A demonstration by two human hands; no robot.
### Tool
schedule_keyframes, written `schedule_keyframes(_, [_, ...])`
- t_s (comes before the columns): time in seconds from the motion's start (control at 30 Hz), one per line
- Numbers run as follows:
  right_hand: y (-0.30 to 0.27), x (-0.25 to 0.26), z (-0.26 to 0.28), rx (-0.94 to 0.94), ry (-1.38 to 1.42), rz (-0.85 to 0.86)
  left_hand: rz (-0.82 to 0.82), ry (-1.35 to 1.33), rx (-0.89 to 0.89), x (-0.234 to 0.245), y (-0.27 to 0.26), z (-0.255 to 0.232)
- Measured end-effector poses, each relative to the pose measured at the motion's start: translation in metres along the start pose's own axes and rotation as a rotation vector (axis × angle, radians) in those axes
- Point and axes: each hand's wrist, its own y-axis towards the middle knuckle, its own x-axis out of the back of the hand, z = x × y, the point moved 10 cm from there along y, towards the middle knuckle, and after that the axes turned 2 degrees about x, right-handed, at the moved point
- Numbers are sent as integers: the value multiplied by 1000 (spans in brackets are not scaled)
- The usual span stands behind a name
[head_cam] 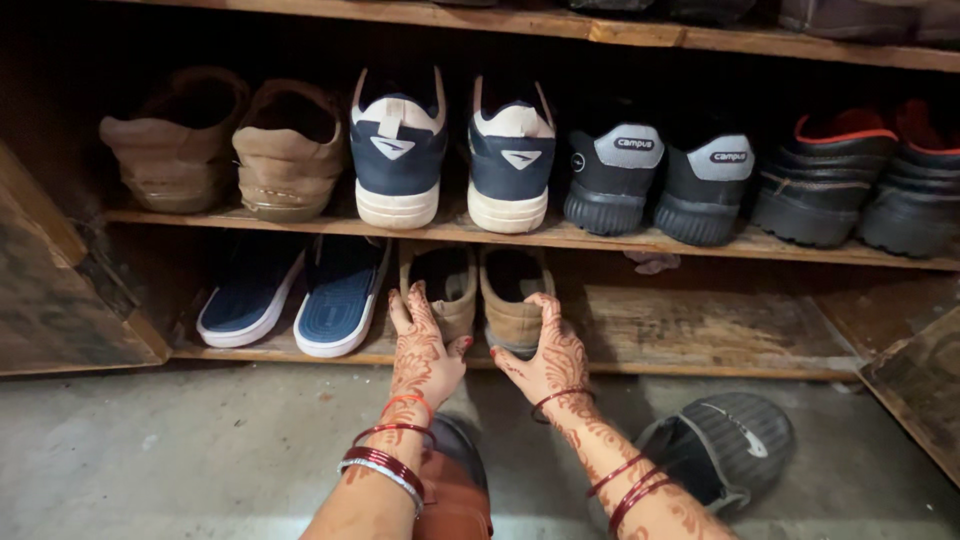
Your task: The person sits on the floor and organizes various pairs of shoes, including sneakers, sandals, and slip-ons, into a wooden shoe cabinet. They pick up shoes from the floor, inspect them, and place them neatly on the shelves.
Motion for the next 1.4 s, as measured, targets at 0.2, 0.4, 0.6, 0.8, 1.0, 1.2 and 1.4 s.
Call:
schedule_keyframes(0.2, [-1,1,2,25,-27,-10,14,5,25,-6,-2,1])
schedule_keyframes(0.4, [-2,-1,0,-15,-39,7,-50,-50,-18,-3,-9,-4])
schedule_keyframes(0.6, [-2,2,3,-3,4,2,-100,-107,14,-3,-14,-7])
schedule_keyframes(0.8, [-1,2,7,-3,15,41,-171,-134,-37,3,-17,-17])
schedule_keyframes(1.0, [-1,-1,4,-22,35,45,-195,-197,-5,4,-16,-14])
schedule_keyframes(1.2, [1,-3,3,36,35,46,-186,-167,69,-7,-14,-2])
schedule_keyframes(1.4, [1,-6,-2,-43,-44,120,-198,-88,97,-13,-6,8])
